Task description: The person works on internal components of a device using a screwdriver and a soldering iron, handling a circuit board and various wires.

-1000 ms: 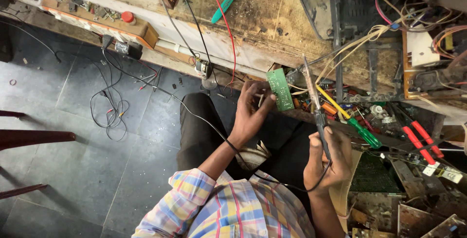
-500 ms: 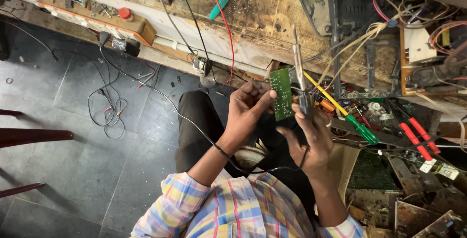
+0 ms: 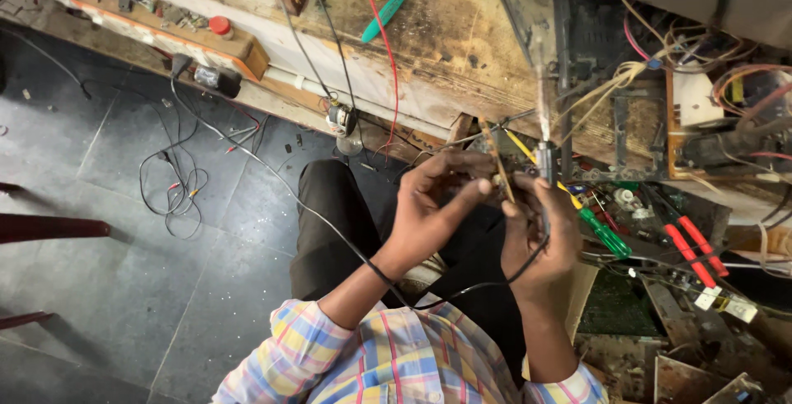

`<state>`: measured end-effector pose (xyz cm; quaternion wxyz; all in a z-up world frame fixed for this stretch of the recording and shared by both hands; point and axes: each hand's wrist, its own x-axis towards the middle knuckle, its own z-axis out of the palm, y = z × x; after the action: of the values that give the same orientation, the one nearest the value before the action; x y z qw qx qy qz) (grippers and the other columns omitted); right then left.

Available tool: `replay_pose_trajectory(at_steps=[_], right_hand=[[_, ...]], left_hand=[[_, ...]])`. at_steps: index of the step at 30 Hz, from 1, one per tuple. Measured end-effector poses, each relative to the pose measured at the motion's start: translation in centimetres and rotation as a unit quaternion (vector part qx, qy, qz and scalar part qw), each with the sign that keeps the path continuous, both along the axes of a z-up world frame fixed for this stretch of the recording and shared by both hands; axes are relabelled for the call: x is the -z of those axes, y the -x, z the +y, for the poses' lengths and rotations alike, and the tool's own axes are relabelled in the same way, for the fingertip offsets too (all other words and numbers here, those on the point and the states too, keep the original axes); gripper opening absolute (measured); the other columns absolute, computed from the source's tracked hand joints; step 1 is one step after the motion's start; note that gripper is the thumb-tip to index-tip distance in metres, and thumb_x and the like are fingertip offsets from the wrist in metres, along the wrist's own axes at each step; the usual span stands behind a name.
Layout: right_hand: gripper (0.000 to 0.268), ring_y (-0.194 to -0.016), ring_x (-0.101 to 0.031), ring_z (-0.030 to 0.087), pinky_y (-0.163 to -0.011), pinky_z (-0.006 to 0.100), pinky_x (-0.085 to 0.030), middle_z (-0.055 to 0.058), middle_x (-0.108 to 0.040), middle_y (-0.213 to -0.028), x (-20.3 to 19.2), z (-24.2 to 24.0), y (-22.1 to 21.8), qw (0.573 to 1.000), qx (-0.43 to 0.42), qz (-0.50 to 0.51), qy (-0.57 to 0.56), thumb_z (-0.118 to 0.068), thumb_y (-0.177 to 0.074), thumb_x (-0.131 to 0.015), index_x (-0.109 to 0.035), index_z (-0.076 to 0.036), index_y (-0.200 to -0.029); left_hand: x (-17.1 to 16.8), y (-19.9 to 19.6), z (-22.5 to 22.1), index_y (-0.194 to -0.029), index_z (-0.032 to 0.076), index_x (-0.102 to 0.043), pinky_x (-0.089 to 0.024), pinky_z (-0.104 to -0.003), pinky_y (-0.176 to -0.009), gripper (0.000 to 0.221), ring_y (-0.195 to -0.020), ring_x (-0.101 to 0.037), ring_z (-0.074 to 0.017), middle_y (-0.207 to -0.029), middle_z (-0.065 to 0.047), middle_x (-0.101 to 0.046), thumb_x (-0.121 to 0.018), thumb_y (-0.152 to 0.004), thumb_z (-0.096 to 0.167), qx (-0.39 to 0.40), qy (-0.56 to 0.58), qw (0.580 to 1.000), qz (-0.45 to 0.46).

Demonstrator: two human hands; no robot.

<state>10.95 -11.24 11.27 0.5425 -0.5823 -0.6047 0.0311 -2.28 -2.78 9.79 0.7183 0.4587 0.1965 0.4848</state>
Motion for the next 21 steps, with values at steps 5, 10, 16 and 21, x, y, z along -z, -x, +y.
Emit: replay_pose_trajectory(at_steps=[5,10,16,21], right_hand=[[0.040,-0.106,-0.072,0.031,-0.090,0.036,-0.060,0.023,-0.066,-0.128,-0.3,-0.1,0.7,0.998,0.025,-0.046,0.019,-0.001,-0.105,-0.070,-0.051,0.004,-0.139],[0.033,-0.117,-0.071,0.032,-0.093,0.035,-0.065,0.026,-0.062,-0.129,0.9,0.5,0.8,0.999,-0.028,-0.025,-0.006,-0.003,-0.114,-0.068,-0.052,0.008,-0.141],[0.034,-0.112,-0.072,0.033,-0.092,0.036,-0.063,0.024,-0.066,-0.123,0.3,1.5,1.3,0.993,0.001,-0.119,-0.012,-0.005,-0.112,-0.075,-0.056,0.006,-0.138],[0.039,-0.108,-0.071,0.034,-0.094,0.040,-0.059,0.021,-0.069,-0.121,-0.3,2.0,1.9,0.988,0.034,-0.152,-0.010,-0.008,-0.109,-0.078,-0.056,0.004,-0.139]], left_hand=[[0.1,0.0,-0.7,-0.124,-0.002,-0.069,-0.055,-0.028,-0.101,0.025,-0.115,-0.065,-0.0114,-0.120,-0.006,-0.067,-0.074,-0.102,0.009,-0.078,-0.108,0.989,0.065],[1.9,-0.1,-0.3,-0.123,-0.003,-0.067,-0.056,-0.030,-0.102,0.026,-0.111,-0.065,-0.0111,-0.119,-0.006,-0.069,-0.071,-0.106,0.017,-0.012,-0.003,1.000,-0.020],[3.0,-0.2,0.0,-0.125,-0.003,-0.067,-0.053,-0.030,-0.107,0.025,-0.118,-0.063,-0.0126,-0.127,-0.007,-0.067,-0.065,-0.111,0.018,-0.043,-0.043,0.998,-0.010],[4.2,0.2,0.5,-0.139,-0.001,-0.061,-0.056,-0.033,-0.100,0.035,-0.118,-0.063,-0.0159,-0.132,-0.006,-0.062,-0.061,-0.112,0.021,0.061,0.051,0.993,-0.083]])
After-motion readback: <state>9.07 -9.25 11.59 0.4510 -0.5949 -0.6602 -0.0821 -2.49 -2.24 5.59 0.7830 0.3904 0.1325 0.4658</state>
